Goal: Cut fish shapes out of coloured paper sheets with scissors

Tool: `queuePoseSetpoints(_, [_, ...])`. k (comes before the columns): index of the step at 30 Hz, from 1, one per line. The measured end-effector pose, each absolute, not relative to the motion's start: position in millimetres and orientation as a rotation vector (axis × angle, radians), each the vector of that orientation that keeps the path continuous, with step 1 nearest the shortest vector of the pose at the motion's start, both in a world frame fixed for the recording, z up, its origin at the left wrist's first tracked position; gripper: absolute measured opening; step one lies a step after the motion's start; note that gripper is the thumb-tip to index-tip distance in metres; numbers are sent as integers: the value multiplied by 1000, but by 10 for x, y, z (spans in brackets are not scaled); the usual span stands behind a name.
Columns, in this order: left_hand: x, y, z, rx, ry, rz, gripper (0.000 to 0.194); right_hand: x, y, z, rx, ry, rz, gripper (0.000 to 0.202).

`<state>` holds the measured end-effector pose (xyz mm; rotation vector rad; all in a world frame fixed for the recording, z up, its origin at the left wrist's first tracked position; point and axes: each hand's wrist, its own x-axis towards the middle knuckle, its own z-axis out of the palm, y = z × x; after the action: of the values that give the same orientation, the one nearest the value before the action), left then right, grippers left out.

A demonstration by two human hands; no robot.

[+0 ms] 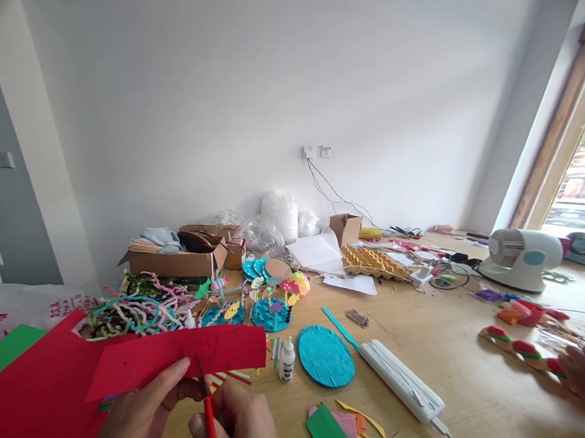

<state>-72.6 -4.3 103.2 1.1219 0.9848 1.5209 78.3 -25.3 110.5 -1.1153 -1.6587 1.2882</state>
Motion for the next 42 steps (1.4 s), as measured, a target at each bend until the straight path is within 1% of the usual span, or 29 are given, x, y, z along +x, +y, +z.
queuePoseSetpoints(5, [-643,-84,1129,1085,928,1508,20,786,-231,1057,-1075,-1670,1260,51])
queuePoseSetpoints(11, [-651,-65,1028,1068,936,1607,20,782,-217,1008,-1040,-1681,1221,60])
queuePoseSetpoints(15, [-635,-62,1061,1079,938,1576,14,798,-223,1040,-1069,-1699,1191,57])
queuePoseSetpoints(19, [-655,-68,1175,1022,874,1598,24,811,-229,1085,-1102,-1698,1150,53])
queuePoseSetpoints(21, [-671,-63,1215,952,813,1617,23,805,-226,1090,-1133,-1694,1133,52])
queuePoseSetpoints(24, [-658,-57,1243,848,806,1643,21,770,-211,1049,-1133,-1662,1179,53])
queuePoseSetpoints(28, [-576,-85,1269,814,803,1608,25,695,-184,932,-999,-1511,1333,66])
queuePoseSetpoints(30, [-533,-112,1294,800,790,1624,25,668,-184,893,-925,-1431,1401,69])
queuePoseSetpoints(33, [-478,-149,1336,755,775,1625,24,650,-206,893,-849,-1385,1421,65])
queuePoseSetpoints(39, [-398,-167,1342,546,778,1520,32,615,-245,946,-825,-1284,1337,62])
queuePoseSetpoints(42, [-397,-165,1320,491,759,1447,33,610,-246,942,-816,-1253,1330,62])
